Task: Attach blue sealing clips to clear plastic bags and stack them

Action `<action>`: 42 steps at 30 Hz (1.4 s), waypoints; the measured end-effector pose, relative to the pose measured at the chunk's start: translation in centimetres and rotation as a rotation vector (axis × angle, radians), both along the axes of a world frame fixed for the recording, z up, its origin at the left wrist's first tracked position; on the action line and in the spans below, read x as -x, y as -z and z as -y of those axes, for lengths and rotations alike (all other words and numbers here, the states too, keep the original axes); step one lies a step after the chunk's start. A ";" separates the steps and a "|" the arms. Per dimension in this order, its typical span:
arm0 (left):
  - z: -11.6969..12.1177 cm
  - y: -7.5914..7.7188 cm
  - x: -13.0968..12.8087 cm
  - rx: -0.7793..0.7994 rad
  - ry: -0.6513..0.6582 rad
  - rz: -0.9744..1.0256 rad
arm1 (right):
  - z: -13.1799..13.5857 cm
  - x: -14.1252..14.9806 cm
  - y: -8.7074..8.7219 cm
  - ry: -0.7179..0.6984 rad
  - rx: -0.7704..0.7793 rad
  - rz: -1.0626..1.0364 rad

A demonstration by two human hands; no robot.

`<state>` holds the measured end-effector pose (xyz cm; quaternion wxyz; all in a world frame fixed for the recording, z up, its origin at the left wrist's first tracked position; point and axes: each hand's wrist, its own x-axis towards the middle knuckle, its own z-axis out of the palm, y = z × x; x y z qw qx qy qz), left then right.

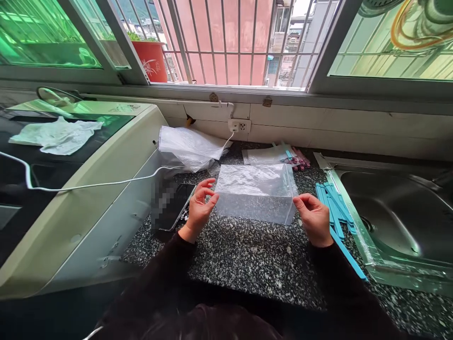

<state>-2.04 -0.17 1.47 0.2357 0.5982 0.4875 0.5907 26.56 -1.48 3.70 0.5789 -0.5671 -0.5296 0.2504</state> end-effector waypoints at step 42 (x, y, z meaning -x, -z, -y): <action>0.7 -0.6 -0.8 0.757 0.845 0.587 | 0.7 -0.8 -1.1 0.078 -0.087 -0.047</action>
